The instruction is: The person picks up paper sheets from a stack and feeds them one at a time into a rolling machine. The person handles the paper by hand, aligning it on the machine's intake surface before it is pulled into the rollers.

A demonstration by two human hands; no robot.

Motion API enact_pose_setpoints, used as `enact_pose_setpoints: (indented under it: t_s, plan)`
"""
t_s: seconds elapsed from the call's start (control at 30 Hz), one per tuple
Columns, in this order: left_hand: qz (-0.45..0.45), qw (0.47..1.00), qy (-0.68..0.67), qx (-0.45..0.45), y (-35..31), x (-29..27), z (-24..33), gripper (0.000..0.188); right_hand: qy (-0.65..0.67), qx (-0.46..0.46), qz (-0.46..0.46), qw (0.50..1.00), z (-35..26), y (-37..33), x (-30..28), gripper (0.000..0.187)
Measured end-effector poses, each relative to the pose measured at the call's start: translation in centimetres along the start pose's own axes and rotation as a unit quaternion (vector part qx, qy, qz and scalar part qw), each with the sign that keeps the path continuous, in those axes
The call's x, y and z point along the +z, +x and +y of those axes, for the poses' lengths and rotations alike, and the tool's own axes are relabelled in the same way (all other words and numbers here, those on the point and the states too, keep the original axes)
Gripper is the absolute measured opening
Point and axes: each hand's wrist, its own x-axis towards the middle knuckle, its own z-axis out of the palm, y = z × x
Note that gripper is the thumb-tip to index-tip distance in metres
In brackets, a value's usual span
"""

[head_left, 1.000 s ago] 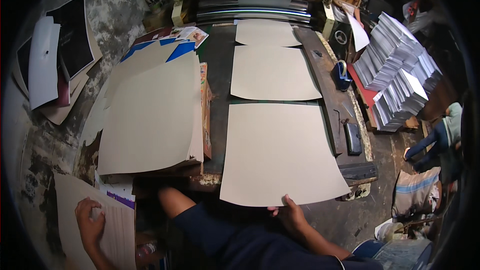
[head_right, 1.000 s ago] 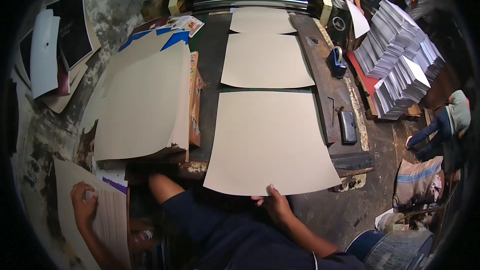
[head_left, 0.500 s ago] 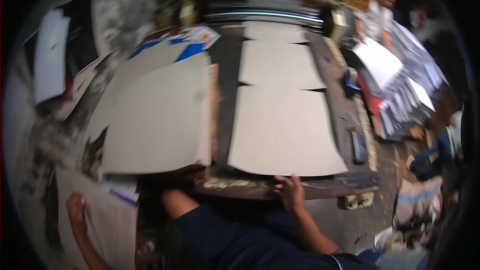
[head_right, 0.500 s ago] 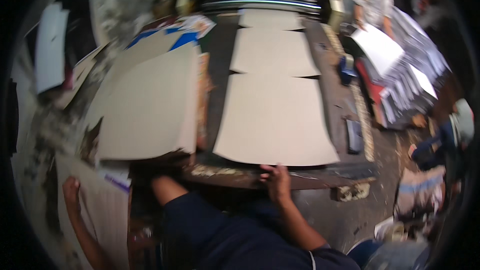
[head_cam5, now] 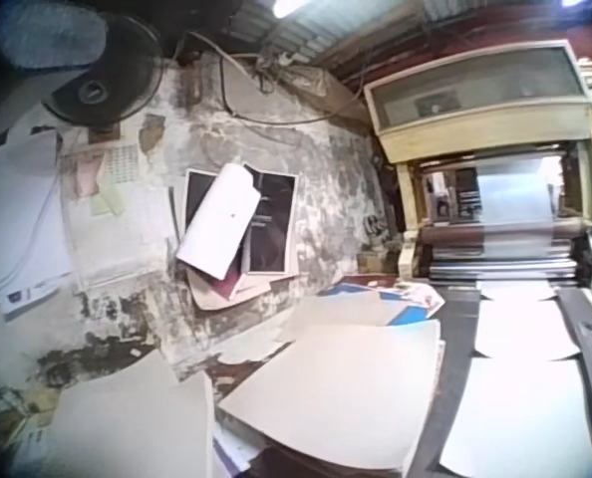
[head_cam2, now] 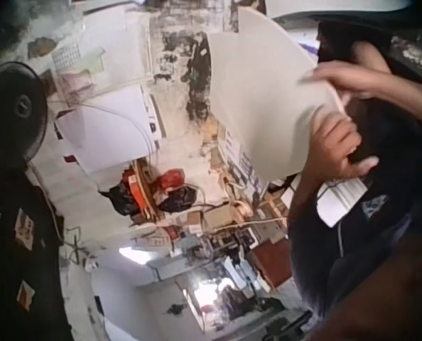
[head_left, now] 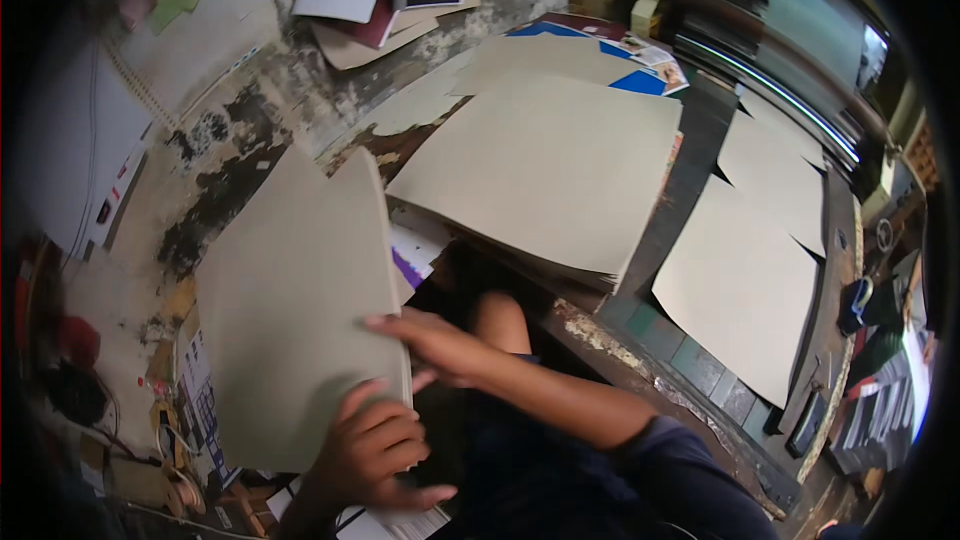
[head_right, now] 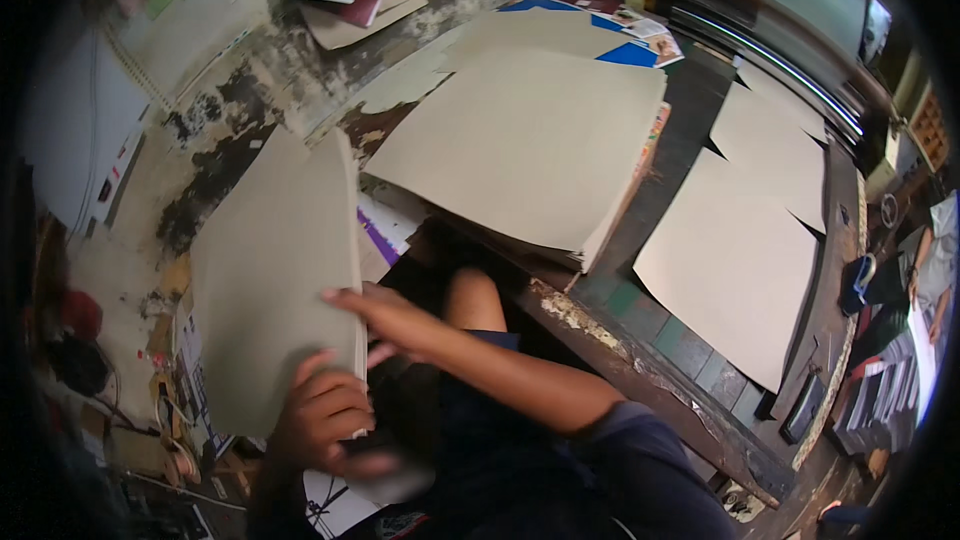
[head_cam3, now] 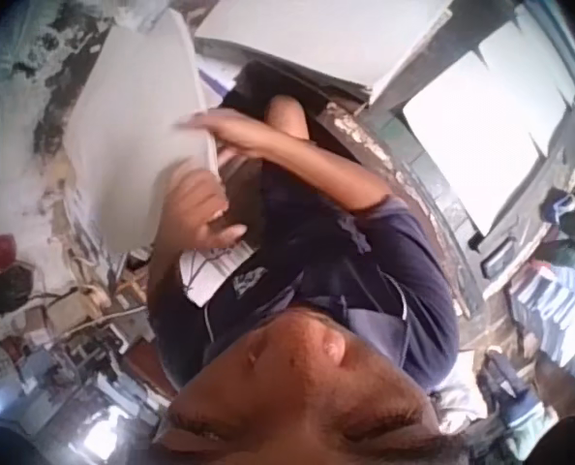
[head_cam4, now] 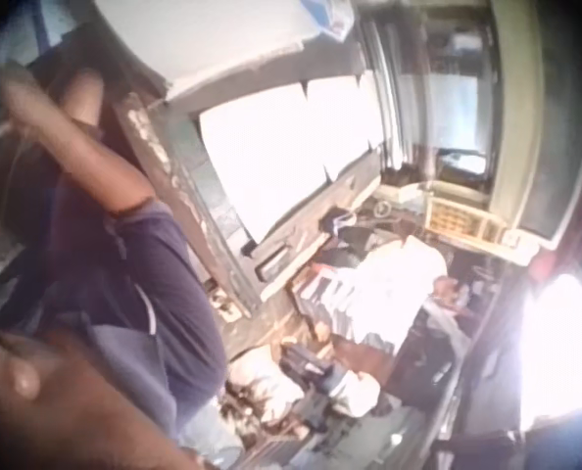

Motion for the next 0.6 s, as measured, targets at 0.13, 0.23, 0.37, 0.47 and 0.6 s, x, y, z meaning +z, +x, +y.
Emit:
enact_pose_setpoints:
  t_s: [0.13, 0.23, 0.37, 0.47, 0.6]
  plan:
    - [0.084, 0.996, 0.008, -0.035, -4.9, 0.4, 2.1, 0.034, -0.061, -0.133, 0.081, 0.986, 3.2, 3.9, 1.6, 0.052]
    - [0.284, 0.948, 0.029, -0.139, -9.4, 2.7, 0.8, 0.036, -0.079, -0.152, 0.098, 0.98, 2.6, 2.9, 1.0, 0.053]
    - [0.545, 0.765, 0.005, -0.341, -16.3, 8.1, -2.2, 0.042, -0.093, -0.165, 0.086, 0.978, 1.3, 1.2, -0.3, 0.054]
    - [0.572, 0.722, -0.063, -0.384, -19.6, 11.6, -5.8, 0.047, -0.094, -0.233, 0.128, 0.959, -1.2, -2.6, -1.5, 0.051]
    - [0.613, 0.559, -0.469, -0.305, -10.8, 10.0, -11.4, 0.066, -0.123, -0.31, 0.203, 0.92, -5.7, -7.8, -6.6, 0.04]
